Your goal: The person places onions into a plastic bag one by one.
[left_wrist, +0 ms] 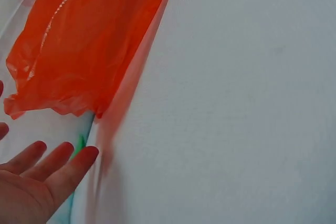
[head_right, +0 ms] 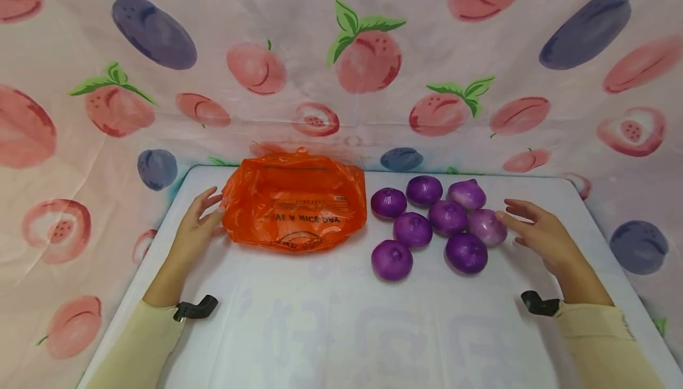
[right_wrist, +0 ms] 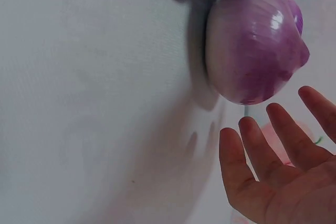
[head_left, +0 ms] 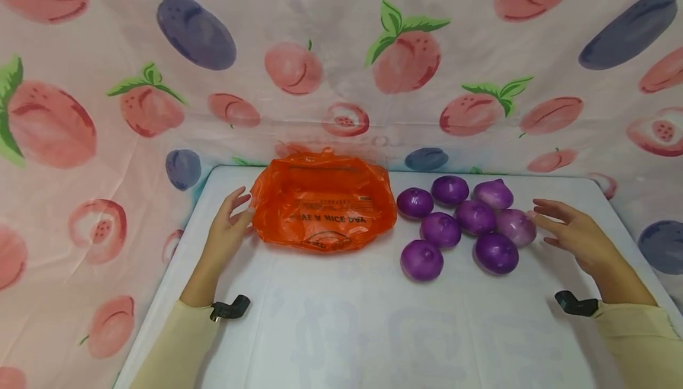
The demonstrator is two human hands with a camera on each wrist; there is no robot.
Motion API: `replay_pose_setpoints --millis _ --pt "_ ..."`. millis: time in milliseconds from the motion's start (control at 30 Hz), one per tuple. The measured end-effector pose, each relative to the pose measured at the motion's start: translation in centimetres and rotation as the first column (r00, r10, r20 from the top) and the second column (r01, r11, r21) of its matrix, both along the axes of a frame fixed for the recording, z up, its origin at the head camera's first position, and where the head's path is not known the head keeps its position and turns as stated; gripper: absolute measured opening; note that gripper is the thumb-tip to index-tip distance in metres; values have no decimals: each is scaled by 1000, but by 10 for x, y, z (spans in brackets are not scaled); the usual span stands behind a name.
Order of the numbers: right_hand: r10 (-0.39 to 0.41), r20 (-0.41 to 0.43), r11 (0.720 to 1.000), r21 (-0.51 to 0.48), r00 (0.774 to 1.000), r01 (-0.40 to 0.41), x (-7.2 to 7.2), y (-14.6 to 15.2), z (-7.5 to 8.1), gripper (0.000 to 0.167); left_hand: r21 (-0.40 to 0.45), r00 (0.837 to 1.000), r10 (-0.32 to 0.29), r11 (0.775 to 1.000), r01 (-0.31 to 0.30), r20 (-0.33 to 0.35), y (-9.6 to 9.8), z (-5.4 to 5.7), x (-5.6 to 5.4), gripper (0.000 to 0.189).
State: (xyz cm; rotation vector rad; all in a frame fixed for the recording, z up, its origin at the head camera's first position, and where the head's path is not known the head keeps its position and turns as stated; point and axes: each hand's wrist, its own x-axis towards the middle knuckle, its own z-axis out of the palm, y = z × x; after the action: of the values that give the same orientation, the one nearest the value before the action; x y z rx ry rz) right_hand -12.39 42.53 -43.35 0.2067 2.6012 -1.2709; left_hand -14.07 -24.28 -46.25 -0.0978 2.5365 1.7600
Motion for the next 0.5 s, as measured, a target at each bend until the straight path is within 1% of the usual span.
replay_pose_setpoints --millis 167,300,400,500 --pt "19 41 994 -106 999 -15 -2 1 -6 76 78 1000 21 997 -22 12 3 -4 -6 64" --pt "32 62 986 -168 998 -21 -4 5 -11 73 113 1000 3 994 -1 -16 7 -8 -11 64" --pt "40 85 976 -217 996 -21 -6 6 -14 69 124 999 -8 992 13 -40 10 -11 -14 63" --pt "45 116 965 -262 992 -14 -8 8 -16 65 130 999 -19 991 25 -49 14 -14 -17 60"
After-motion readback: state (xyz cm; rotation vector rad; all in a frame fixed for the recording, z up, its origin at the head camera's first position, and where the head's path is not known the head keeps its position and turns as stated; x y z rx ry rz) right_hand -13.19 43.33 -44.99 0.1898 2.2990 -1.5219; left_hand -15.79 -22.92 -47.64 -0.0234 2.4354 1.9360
